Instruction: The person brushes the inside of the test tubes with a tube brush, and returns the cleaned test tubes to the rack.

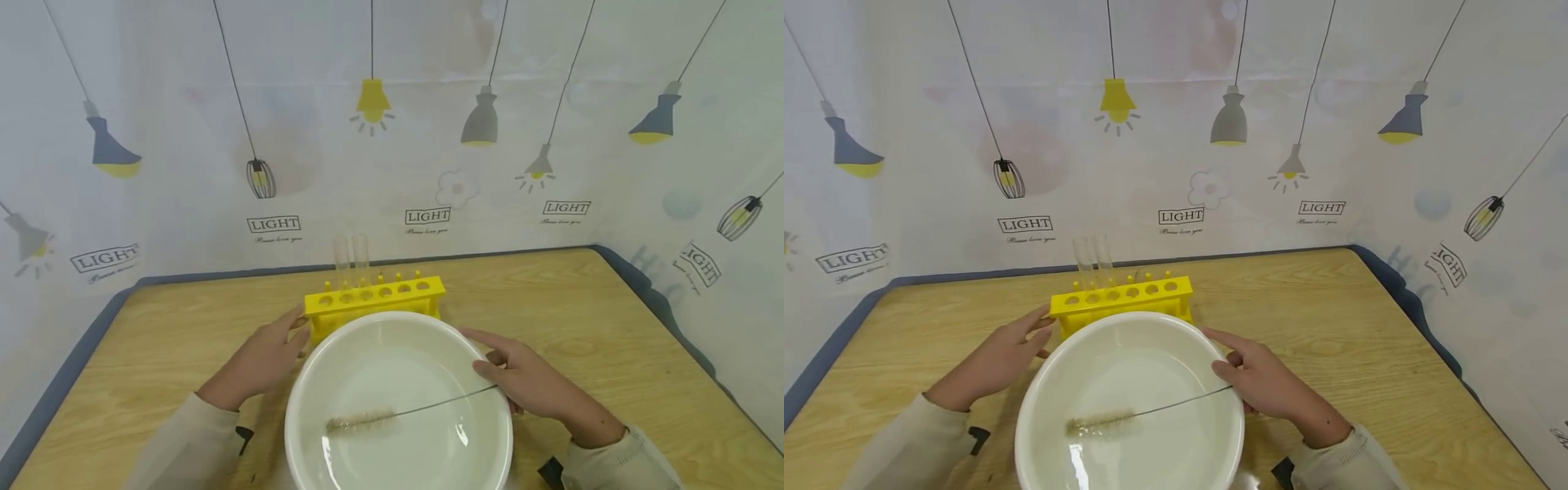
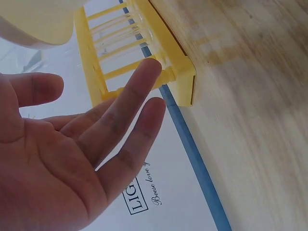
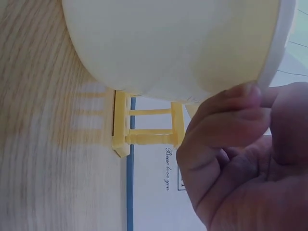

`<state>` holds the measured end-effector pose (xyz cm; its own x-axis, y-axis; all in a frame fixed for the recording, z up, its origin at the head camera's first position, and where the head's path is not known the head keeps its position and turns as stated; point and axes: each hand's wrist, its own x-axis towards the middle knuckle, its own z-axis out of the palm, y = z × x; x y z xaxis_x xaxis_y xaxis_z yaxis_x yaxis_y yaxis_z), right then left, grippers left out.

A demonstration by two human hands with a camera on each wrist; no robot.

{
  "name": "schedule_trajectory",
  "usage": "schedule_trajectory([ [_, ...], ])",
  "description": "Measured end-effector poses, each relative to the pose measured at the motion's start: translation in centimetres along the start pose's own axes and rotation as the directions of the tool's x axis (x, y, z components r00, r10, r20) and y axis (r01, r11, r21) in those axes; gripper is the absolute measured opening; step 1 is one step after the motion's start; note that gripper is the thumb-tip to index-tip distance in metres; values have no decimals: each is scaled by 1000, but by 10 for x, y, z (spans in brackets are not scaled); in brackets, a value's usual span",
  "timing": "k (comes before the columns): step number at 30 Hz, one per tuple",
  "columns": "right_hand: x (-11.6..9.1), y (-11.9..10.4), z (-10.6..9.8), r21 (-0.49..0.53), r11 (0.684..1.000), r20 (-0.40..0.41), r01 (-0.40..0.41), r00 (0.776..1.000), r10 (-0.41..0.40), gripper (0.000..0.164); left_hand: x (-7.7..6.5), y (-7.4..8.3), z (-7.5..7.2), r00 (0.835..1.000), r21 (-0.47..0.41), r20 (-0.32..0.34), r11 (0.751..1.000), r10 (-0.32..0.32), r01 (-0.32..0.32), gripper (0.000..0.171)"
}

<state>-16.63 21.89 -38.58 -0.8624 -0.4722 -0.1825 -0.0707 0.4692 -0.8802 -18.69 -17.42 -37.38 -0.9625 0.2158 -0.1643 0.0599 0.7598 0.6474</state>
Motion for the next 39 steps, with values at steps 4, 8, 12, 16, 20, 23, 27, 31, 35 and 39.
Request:
schedule_trajectory([
  [4,0,0,1,8,1000,-1,19,1000,-19,54,3,1,0,1000,-26,17,999,20,-19,64],
  [8,0,1,1,14,1000,-4,22,1000,-22,55,6,3,2,999,-30,34,999,25,-24,65],
  [12,0,0,0,-29,999,-14,15,1000,-16,56,8,5,1,999,8,24,999,34,-34,65],
  [16,-2,-3,-2,-96,995,-39,-14,999,10,54,11,7,-5,1000,74,-12,997,20,-19,65],
  [20,-4,-6,-6,-168,984,-71,-57,996,45,39,20,13,-11,997,121,-67,992,41,-33,60],
  [23,-7,-6,-9,-230,971,-92,-67,995,47,33,30,21,-14,991,143,-107,987,84,-68,57],
  [27,-11,-2,-13,-268,962,-84,-55,996,33,38,45,35,-16,984,153,-124,982,129,-110,57],
  [31,-15,0,-14,-271,962,-34,-24,999,16,49,56,48,-19,981,132,-107,981,160,-145,57],
  [35,-15,-1,-16,-245,969,41,21,999,-11,48,64,56,-21,981,93,-98,983,167,-158,56],
  [39,-14,0,-17,-222,970,92,93,993,-75,45,68,59,-20,985,72,-101,988,142,-135,56],
])
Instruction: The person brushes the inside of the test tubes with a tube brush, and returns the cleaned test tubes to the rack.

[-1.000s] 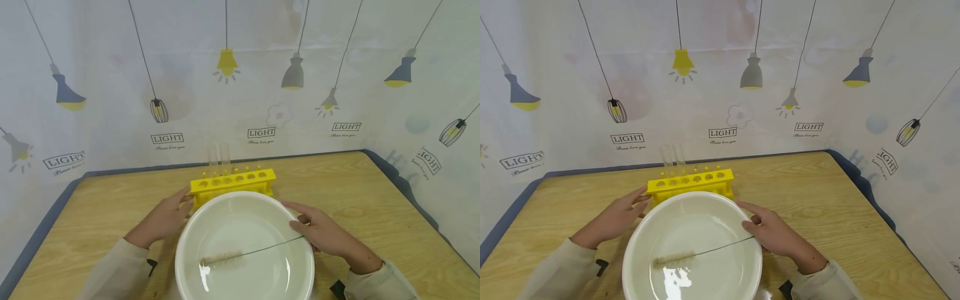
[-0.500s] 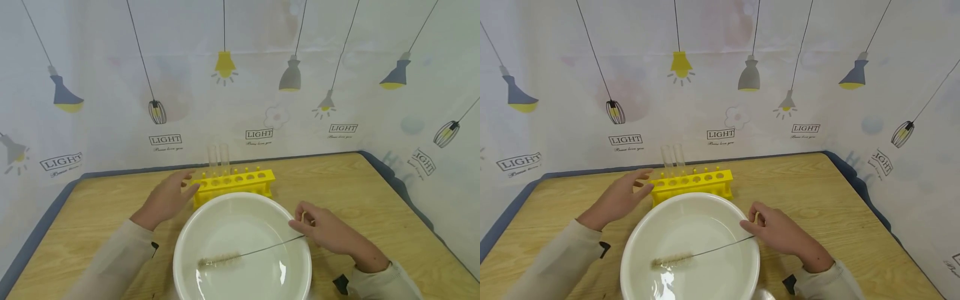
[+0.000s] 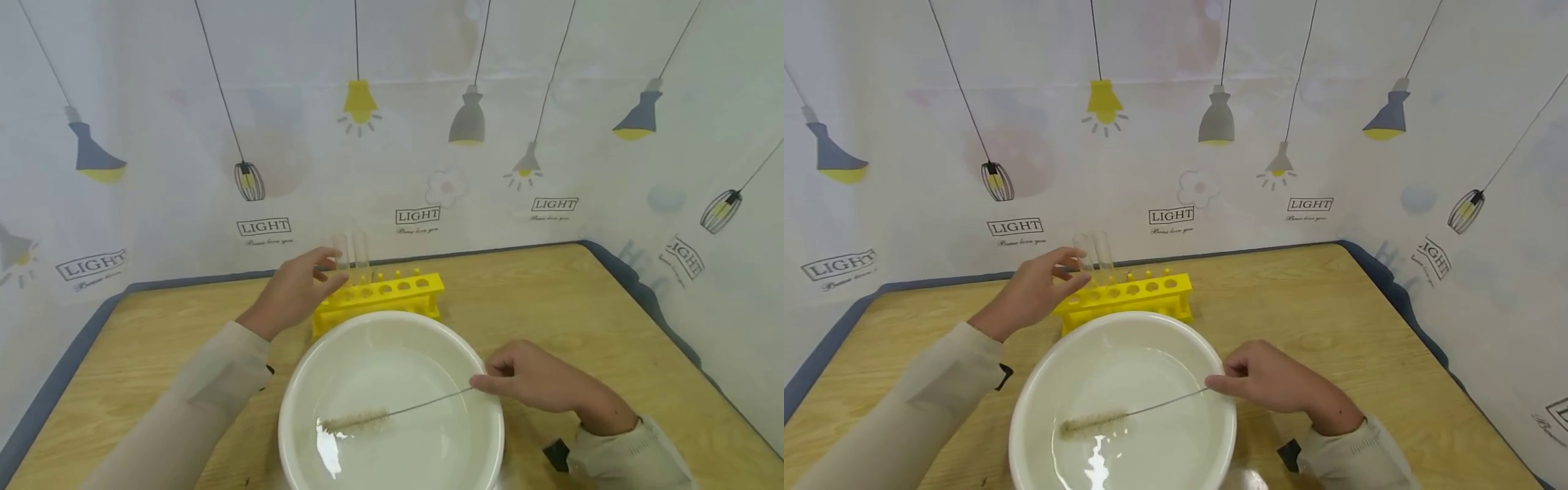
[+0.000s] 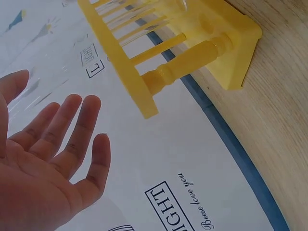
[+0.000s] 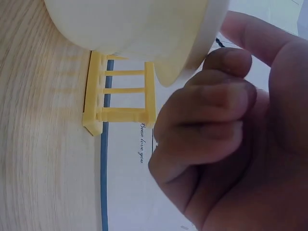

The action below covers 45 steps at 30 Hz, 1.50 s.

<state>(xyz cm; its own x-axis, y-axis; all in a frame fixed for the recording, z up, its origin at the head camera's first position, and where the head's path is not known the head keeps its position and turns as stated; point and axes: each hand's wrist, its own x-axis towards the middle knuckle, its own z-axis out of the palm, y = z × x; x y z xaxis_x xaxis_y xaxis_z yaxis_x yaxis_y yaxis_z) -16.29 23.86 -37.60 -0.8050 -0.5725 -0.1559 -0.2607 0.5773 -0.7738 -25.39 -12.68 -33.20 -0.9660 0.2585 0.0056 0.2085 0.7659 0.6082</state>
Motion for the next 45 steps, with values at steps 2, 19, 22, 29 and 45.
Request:
schedule_trajectory([
  [2,2,1,0,-3,1000,1,26,1000,-26,44,1,0,0,1000,-5,-6,1000,-14,14,55],
  [19,5,-2,4,116,993,-76,33,997,-25,37,5,6,5,996,-36,-91,999,20,-23,19],
  [22,6,-2,4,136,990,-88,34,996,-22,37,3,5,5,993,-50,-111,998,27,-33,20],
  [29,8,-1,4,180,983,-178,46,984,-13,36,0,5,2,978,-96,-201,992,60,-81,24],
  [45,11,11,9,293,952,-289,86,957,3,43,-26,25,-4,861,-118,-477,959,175,-260,26],
])
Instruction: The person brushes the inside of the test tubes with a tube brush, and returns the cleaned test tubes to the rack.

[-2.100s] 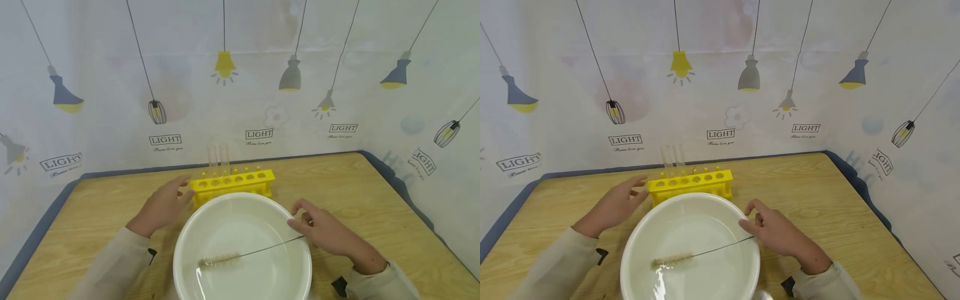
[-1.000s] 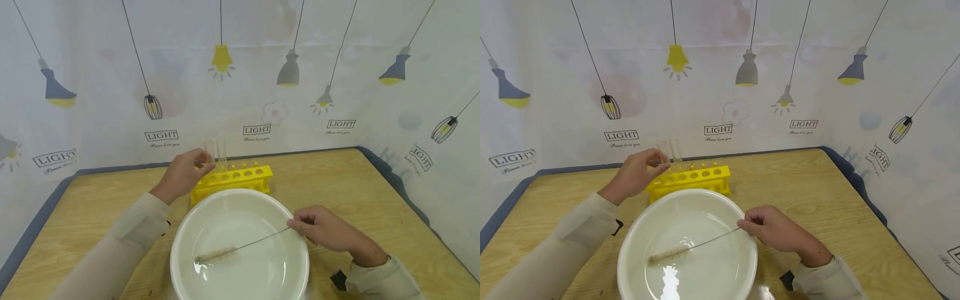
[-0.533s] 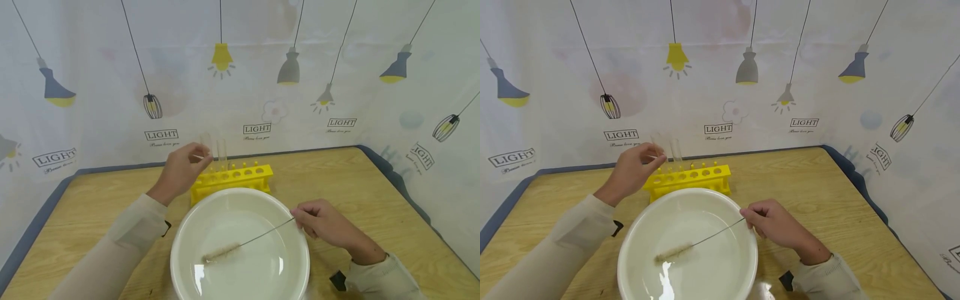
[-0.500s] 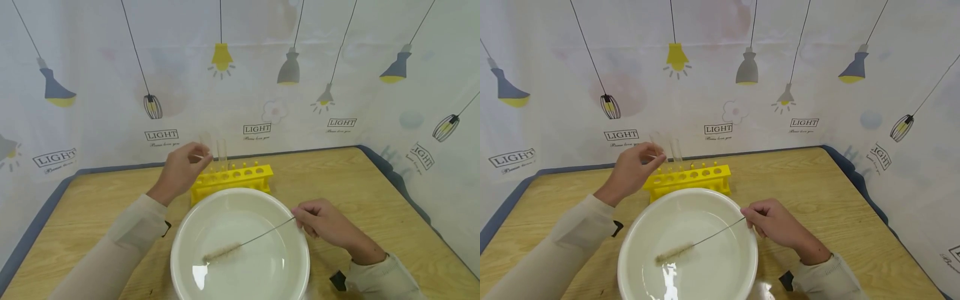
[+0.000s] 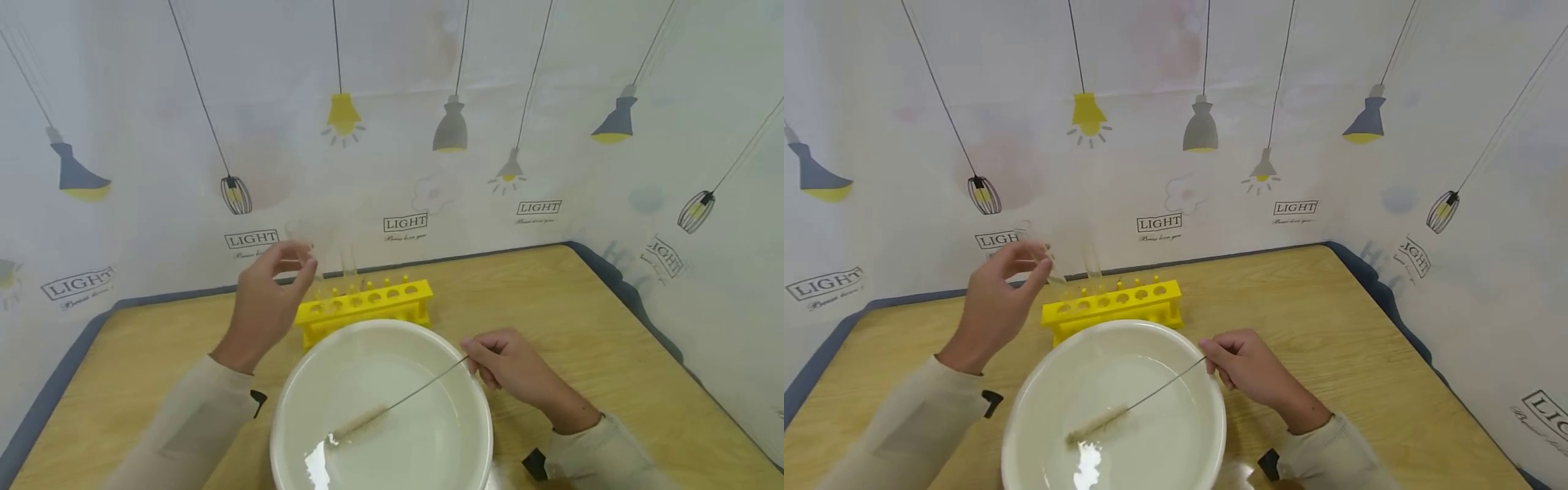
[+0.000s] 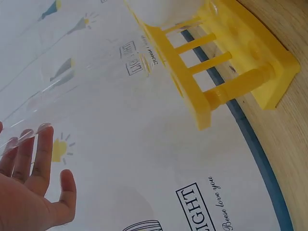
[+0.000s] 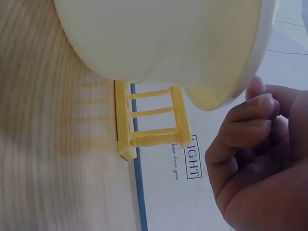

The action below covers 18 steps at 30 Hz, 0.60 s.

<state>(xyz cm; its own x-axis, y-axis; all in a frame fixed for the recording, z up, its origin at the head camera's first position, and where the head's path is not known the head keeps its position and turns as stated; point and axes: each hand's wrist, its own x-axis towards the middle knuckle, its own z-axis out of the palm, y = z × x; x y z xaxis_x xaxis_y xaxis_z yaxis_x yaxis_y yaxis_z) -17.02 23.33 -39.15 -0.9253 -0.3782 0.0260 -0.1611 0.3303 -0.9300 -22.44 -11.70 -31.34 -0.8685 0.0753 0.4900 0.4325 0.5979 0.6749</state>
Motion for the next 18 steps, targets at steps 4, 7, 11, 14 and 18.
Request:
schedule_trajectory([
  [4,1,3,4,17,1000,16,-11,1000,11,45,-8,5,1,999,-37,-47,999,2,-3,27],
  [7,2,5,5,28,1000,9,-11,1000,11,46,-13,12,2,998,-42,-55,999,28,-30,28],
  [11,1,9,7,36,999,4,1,1000,-1,47,-24,23,-2,986,-29,-101,990,135,-139,24],
  [14,1,10,7,35,999,-11,5,1000,-5,47,-34,31,-8,961,22,-136,971,240,-239,25],
  [18,4,7,5,51,999,-37,13,999,-11,49,-49,30,-17,931,122,-158,942,328,-311,32],
])
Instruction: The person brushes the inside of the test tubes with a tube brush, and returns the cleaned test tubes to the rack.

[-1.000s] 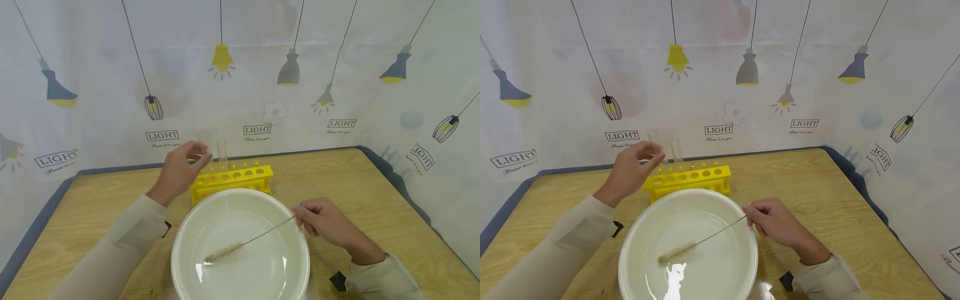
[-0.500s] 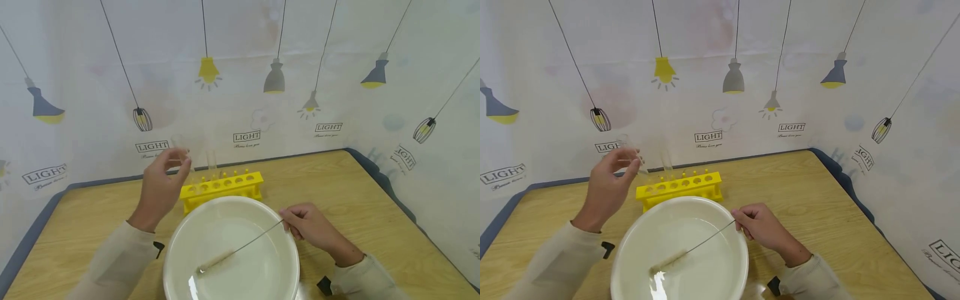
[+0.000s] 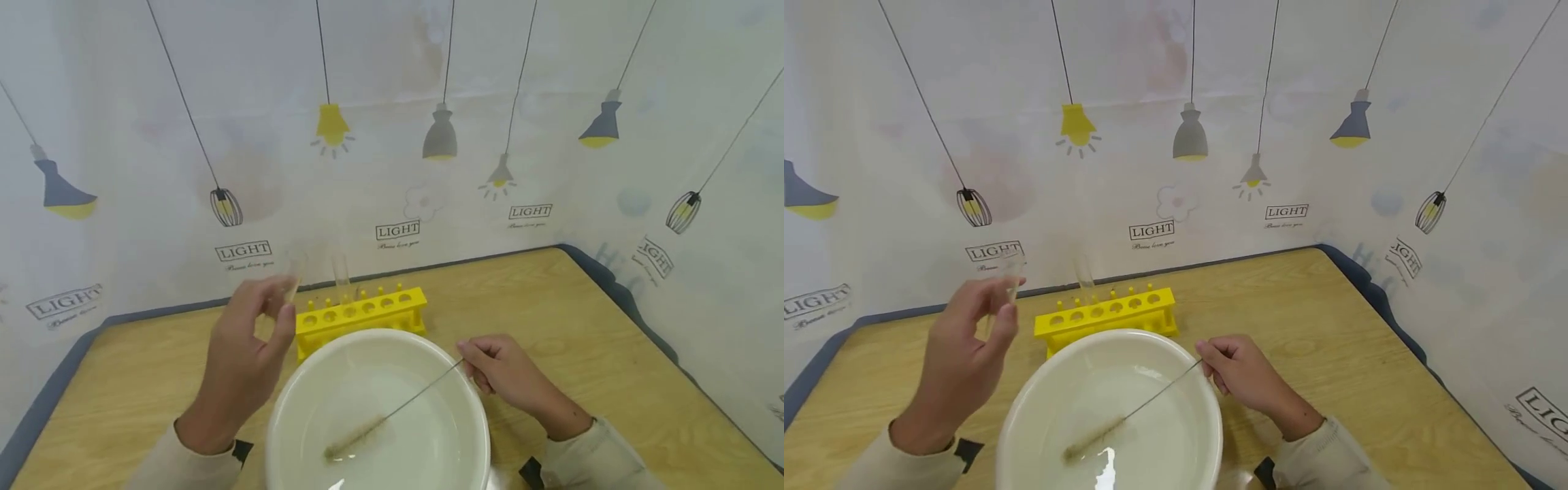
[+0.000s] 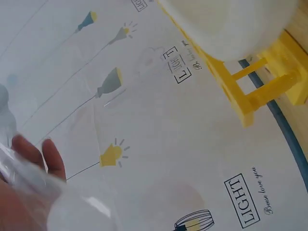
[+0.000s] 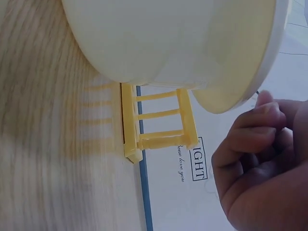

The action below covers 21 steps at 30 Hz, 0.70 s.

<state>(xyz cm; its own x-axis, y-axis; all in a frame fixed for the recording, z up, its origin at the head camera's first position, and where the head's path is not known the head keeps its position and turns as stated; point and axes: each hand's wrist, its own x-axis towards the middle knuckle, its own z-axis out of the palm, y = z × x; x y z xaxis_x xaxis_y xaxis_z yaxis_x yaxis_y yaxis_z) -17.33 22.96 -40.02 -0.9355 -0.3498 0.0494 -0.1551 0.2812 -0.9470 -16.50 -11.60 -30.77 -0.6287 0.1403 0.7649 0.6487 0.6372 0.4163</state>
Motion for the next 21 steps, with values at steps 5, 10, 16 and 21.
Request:
schedule_trajectory([
  [5,0,-5,-4,0,1000,-57,-8,998,8,52,-28,-9,-14,997,169,74,985,12,-25,30],
  [10,-1,-11,-16,-9,1000,-227,1,974,-3,56,-46,-15,-20,949,328,315,936,22,-130,25],
  [16,-1,-5,-15,87,996,-259,-6,965,29,57,-74,-14,-23,910,352,413,922,5,-165,32],
  [21,2,-1,-16,117,993,-314,-12,948,48,56,-81,-17,-16,934,353,355,920,37,-170,36],
])
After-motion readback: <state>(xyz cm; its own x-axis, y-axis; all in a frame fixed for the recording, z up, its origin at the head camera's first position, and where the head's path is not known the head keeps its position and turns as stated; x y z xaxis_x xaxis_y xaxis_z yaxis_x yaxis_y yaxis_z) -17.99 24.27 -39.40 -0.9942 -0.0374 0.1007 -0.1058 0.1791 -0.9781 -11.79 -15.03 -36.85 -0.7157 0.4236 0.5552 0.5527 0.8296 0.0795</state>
